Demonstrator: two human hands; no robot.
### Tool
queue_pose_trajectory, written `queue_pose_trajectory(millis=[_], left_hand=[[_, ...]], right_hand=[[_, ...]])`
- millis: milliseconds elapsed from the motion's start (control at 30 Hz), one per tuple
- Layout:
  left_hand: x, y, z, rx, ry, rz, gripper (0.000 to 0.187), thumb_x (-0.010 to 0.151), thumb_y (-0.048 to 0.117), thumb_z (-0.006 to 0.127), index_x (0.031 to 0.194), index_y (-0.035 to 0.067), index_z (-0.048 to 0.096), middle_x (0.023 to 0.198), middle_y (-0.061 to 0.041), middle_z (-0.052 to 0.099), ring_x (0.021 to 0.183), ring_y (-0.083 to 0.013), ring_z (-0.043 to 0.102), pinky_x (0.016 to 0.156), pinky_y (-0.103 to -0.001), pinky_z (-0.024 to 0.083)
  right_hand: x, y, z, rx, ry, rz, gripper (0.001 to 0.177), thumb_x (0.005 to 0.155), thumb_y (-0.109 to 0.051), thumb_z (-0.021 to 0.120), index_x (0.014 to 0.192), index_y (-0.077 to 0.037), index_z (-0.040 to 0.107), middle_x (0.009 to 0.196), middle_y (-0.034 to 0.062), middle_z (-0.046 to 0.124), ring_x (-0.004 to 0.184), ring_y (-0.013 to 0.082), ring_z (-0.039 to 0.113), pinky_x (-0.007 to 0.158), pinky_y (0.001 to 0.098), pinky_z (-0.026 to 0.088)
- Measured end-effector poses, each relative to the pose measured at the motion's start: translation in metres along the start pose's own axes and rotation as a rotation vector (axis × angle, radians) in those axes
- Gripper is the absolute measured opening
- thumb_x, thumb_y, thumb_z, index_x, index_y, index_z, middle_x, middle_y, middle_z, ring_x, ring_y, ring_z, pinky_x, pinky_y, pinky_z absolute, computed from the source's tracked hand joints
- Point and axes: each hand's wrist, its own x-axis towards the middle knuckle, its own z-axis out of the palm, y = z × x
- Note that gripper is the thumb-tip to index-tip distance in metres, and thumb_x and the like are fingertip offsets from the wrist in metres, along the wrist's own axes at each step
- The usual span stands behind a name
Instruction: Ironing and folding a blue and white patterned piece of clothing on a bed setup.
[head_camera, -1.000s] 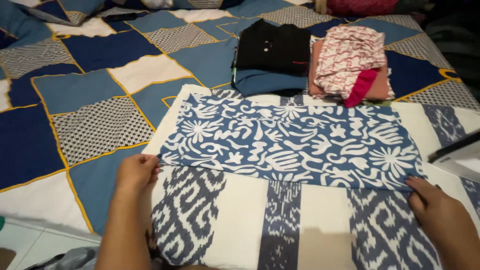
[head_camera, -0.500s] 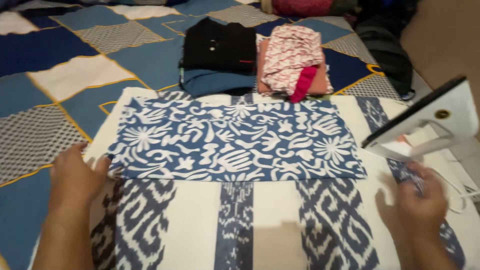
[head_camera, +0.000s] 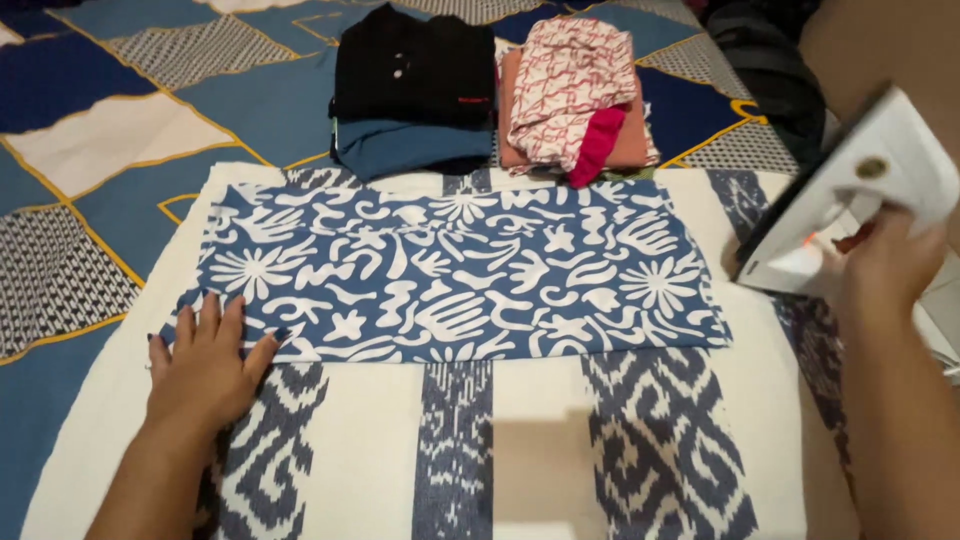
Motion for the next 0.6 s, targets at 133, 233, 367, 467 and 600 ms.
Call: queue_pose_trajectory(millis=[133, 233, 367, 467, 600], left_hand=[[-0.007, 0.005, -0.017, 0.071, -0.016, -0.046, 0.076, 0.092, 0.066, 0.042, 0.157, 0.028, 0.031, 0.168, -0.009, 0.016, 0.154, -0.0324, 0.011, 0.116, -0.066, 0.006], [-0.009, -0.009, -0.006, 0.040, 0.042, -0.057, 0.075, 0.092, 0.066, 0.044, 0.157, 0.028, 0.035, 0.168, -0.008, 0.021, 0.155, -0.0322, 0.014, 0.116, -0.068, 0.008], [-0.011, -0.023, 0.005, -0.013, 0.139, -0.020, 0.078, 0.089, 0.066, 0.050, 0.155, 0.025, 0.039, 0.166, -0.008, 0.027, 0.153, -0.0308, 0.020, 0.115, -0.066, 0.010], [-0.014, -0.019, 0.003, -0.020, 0.158, -0.030, 0.078, 0.089, 0.065, 0.050, 0.155, 0.025, 0.041, 0.165, -0.007, 0.030, 0.153, -0.0289, 0.022, 0.118, -0.063, 0.010], [-0.020, -0.014, -0.008, -0.055, 0.163, -0.042, 0.077, 0.087, 0.067, 0.052, 0.152, 0.025, 0.045, 0.165, -0.007, 0.031, 0.153, -0.0274, 0.022, 0.119, -0.061, 0.011]], right_hand=[[0.003, -0.094, 0.068, -0.719, -0.330, -0.325, 0.035, 0.090, -0.018, 0.070, 0.122, -0.003, 0.070, 0.110, 0.0146, 0.072, 0.093, 0.0253, 0.070, 0.085, 0.0386, 0.058], [-0.059, -0.141, 0.138, -1.108, -0.597, -0.298, 0.047, 0.073, -0.037, 0.089, 0.115, -0.018, 0.078, 0.101, 0.0133, 0.076, 0.087, 0.0293, 0.073, 0.077, 0.0450, 0.057], [-0.163, -0.159, 0.215, -1.164, -1.123, -0.470, 0.031, 0.068, -0.043, 0.086, 0.093, -0.027, 0.077, 0.088, 0.0032, 0.076, 0.085, 0.0283, 0.073, 0.071, 0.0469, 0.056], [-0.198, -0.153, 0.233, -1.073, -1.152, -0.538, 0.030, 0.073, -0.043, 0.083, 0.094, -0.024, 0.074, 0.086, 0.0043, 0.075, 0.085, 0.0297, 0.073, 0.070, 0.0470, 0.056], [-0.190, -0.162, 0.227, -1.084, -1.190, -0.540, 0.028, 0.075, -0.044, 0.081, 0.095, -0.025, 0.075, 0.086, 0.0041, 0.075, 0.085, 0.0305, 0.072, 0.071, 0.0473, 0.056]])
